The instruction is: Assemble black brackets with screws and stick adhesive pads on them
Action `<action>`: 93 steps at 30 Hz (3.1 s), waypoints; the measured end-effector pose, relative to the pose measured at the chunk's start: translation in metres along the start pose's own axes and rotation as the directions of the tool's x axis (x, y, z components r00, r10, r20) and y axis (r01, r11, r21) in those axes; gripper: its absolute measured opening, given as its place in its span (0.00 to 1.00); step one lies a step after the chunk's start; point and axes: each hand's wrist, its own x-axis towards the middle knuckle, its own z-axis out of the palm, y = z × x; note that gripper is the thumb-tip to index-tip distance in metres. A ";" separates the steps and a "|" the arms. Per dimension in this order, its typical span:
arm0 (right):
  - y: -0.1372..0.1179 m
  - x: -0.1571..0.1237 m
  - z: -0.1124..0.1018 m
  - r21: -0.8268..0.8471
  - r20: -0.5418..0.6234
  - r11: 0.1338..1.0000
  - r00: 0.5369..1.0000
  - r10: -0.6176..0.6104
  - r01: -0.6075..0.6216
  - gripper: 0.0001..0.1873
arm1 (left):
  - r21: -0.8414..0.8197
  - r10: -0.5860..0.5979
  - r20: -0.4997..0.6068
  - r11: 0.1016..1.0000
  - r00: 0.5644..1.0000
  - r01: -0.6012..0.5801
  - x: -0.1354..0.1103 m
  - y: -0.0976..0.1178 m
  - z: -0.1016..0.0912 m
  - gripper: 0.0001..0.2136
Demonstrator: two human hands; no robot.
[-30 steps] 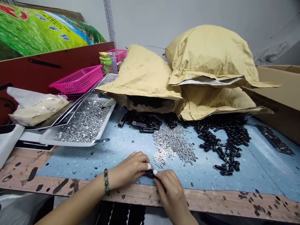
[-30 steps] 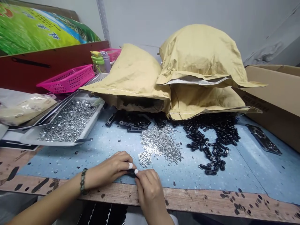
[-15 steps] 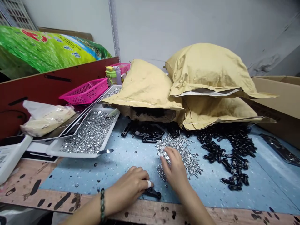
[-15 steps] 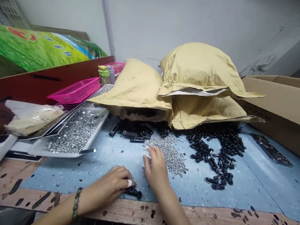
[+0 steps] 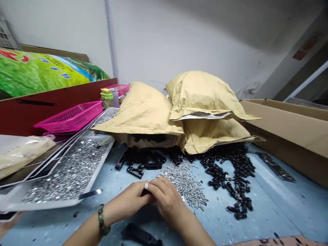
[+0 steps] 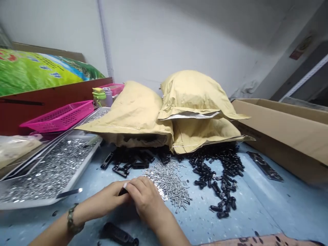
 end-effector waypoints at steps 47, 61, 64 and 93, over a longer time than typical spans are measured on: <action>-0.032 -0.041 0.003 0.024 0.133 0.845 0.840 0.527 -0.534 0.07 | 0.088 -0.044 -0.251 0.994 0.967 0.068 -0.011 -0.005 0.007 0.08; -0.022 -0.061 0.011 0.058 0.065 0.917 0.918 0.392 -0.396 0.09 | 0.344 0.266 0.127 0.892 0.956 -0.294 0.008 -0.028 0.018 0.10; -0.021 -0.057 0.015 0.042 0.052 0.917 0.918 0.394 -0.396 0.09 | 0.376 0.255 0.170 0.876 0.952 -0.301 0.007 -0.028 0.011 0.13; -0.024 -0.047 0.016 0.087 0.106 0.924 0.926 0.362 -0.372 0.07 | 0.436 0.220 0.176 0.856 0.959 -0.277 0.001 -0.026 -0.004 0.11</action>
